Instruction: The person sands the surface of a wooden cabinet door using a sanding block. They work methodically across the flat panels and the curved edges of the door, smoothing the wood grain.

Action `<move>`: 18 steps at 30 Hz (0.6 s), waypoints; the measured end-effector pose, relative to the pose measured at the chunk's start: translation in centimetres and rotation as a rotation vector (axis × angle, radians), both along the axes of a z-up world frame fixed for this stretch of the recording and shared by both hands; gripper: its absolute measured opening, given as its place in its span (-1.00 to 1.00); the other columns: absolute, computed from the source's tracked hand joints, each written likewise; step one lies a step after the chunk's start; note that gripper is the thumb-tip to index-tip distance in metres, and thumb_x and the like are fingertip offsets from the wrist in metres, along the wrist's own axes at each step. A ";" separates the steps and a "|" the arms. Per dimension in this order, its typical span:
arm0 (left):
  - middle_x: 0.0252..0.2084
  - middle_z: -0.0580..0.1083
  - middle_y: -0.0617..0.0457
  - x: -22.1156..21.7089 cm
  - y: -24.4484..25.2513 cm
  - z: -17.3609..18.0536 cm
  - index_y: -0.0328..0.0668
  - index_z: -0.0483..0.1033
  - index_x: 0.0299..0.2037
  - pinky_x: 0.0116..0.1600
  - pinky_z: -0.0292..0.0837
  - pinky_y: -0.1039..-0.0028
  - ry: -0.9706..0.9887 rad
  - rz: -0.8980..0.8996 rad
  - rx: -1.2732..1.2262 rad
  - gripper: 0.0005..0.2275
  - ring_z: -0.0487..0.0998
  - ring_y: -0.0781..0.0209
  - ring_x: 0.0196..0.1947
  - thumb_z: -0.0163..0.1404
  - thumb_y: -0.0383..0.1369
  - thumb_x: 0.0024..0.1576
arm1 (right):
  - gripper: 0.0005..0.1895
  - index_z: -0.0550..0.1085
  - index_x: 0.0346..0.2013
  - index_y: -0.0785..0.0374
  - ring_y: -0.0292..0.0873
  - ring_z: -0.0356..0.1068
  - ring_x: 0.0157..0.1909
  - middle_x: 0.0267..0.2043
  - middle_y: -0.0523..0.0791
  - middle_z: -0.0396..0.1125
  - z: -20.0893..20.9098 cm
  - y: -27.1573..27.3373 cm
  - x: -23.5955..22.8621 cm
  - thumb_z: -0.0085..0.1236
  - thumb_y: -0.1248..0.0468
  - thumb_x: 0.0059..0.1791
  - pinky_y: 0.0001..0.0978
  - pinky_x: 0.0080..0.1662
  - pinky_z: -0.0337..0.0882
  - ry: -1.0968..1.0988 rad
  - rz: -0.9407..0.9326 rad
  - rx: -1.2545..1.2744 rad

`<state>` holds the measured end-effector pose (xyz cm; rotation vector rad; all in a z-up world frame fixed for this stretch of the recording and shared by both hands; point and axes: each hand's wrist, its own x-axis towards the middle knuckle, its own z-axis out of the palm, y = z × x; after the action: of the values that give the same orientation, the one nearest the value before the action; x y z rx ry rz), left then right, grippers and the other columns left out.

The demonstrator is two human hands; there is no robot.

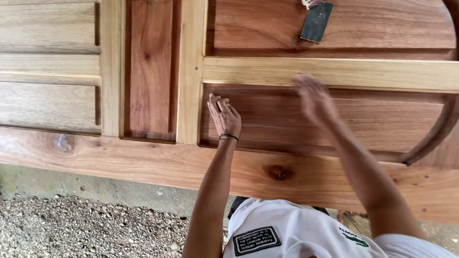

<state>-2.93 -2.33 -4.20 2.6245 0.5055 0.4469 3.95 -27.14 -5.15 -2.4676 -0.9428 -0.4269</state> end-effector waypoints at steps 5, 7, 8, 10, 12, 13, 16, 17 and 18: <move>-0.15 0.19 -0.13 0.1 -0.6 1.4 -0.25 0.22 -0.31 0.21 -0.09 0.13 -0.110 -0.039 -0.001 -0.83 0.04 -0.11 0.14 -0.33 -0.60 -0.07 | -0.66 0.29 -0.05 0.47 0.11 0.04 0.18 0.12 0.10 0.12 2.7 -11.5 -1.6 -0.28 0.61 -0.10 -0.15 0.17 0.01 0.120 -0.264 0.052; -0.16 0.20 -0.12 0.2 -0.9 1.6 -0.25 0.22 -0.31 0.21 -0.08 0.12 -0.122 -0.026 0.015 -0.83 0.05 -0.12 0.13 -0.32 -0.61 -0.09 | -0.70 0.31 -0.10 0.45 0.16 0.05 0.16 0.08 0.12 0.14 2.0 -9.5 -1.4 -0.33 0.57 -0.08 -0.11 0.16 0.00 0.076 -0.276 0.079; -0.16 0.21 -0.11 0.3 -0.8 1.7 -0.25 0.21 -0.31 0.21 -0.07 0.12 -0.133 -0.014 0.031 -0.82 0.07 -0.12 0.12 -0.32 -0.62 -0.10 | -0.72 0.32 -0.15 0.44 0.20 0.06 0.14 0.03 0.15 0.17 1.7 -8.4 -1.2 -0.38 0.52 -0.05 -0.07 0.15 -0.01 0.032 -0.288 0.106; -0.11 0.17 -0.08 0.4 -0.6 0.5 -0.16 0.18 -0.33 0.22 -0.09 0.19 -0.057 0.015 0.052 -0.86 0.05 -0.07 0.14 -0.28 -0.54 -0.08 | -0.73 0.35 -0.15 0.42 0.13 0.07 0.15 0.04 0.11 0.19 -0.3 -3.8 0.2 -0.25 0.52 -0.10 -0.14 0.14 -0.01 -0.066 -0.200 0.132; -0.06 0.14 -0.05 0.1 -0.1 0.2 -0.07 0.15 -0.35 0.23 -0.11 0.27 0.025 0.046 0.081 -0.89 0.04 -0.02 0.17 -0.25 -0.46 -0.07 | -0.71 0.37 -0.15 0.40 0.06 0.08 0.15 0.04 0.07 0.21 -1.3 1.8 1.0 -0.13 0.52 -0.16 -0.22 0.13 -0.01 -0.159 -0.114 0.167; -0.03 0.14 -0.12 0.2 -0.1 0.5 -0.10 0.15 -0.35 0.22 -0.10 0.25 0.008 0.040 0.012 -0.87 0.04 -0.06 0.16 -0.24 -0.49 -0.09 | -0.71 0.37 -0.15 0.42 0.06 0.12 0.11 0.00 0.07 0.23 -1.2 4.8 1.5 -0.11 0.50 -0.16 -0.21 0.11 0.02 -0.169 -0.072 0.165; 0.03 0.11 -0.20 -0.1 0.2 1.8 -0.14 0.15 -0.34 0.23 -0.11 0.24 0.009 0.036 -0.120 -0.80 0.03 -0.11 0.16 -0.19 -0.53 -0.17 | -0.75 0.40 -0.23 0.36 0.02 0.21 0.02 -0.10 0.03 0.28 -1.8 14.1 3.1 -0.06 0.44 -0.19 -0.23 0.05 0.10 -0.183 0.005 0.181; 0.06 0.09 -0.21 -0.2 0.1 2.2 -0.15 0.14 -0.34 0.24 -0.12 0.25 0.032 0.028 -0.191 -0.75 0.02 -0.11 0.17 -0.15 -0.55 -0.22 | -0.80 0.43 -0.31 0.29 -0.02 0.25 -0.02 -0.15 -0.01 0.31 -2.1 17.0 3.7 -0.02 0.40 -0.22 -0.25 0.03 0.15 -0.185 0.029 0.190; 0.06 0.09 -0.21 0.1 0.5 2.5 -0.15 0.14 -0.34 0.24 -0.12 0.25 0.026 0.030 -0.186 -0.75 0.02 -0.11 0.17 -0.15 -0.55 -0.22 | -0.80 0.43 -0.31 0.29 -0.02 0.25 -0.02 -0.15 -0.01 0.31 -2.1 19.7 4.4 -0.02 0.40 -0.22 -0.25 0.03 0.15 -0.190 0.032 0.195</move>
<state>-2.88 -1.82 -1.72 2.4498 0.5674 0.3573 8.37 -7.44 -7.26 -2.2627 -0.9638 -0.7173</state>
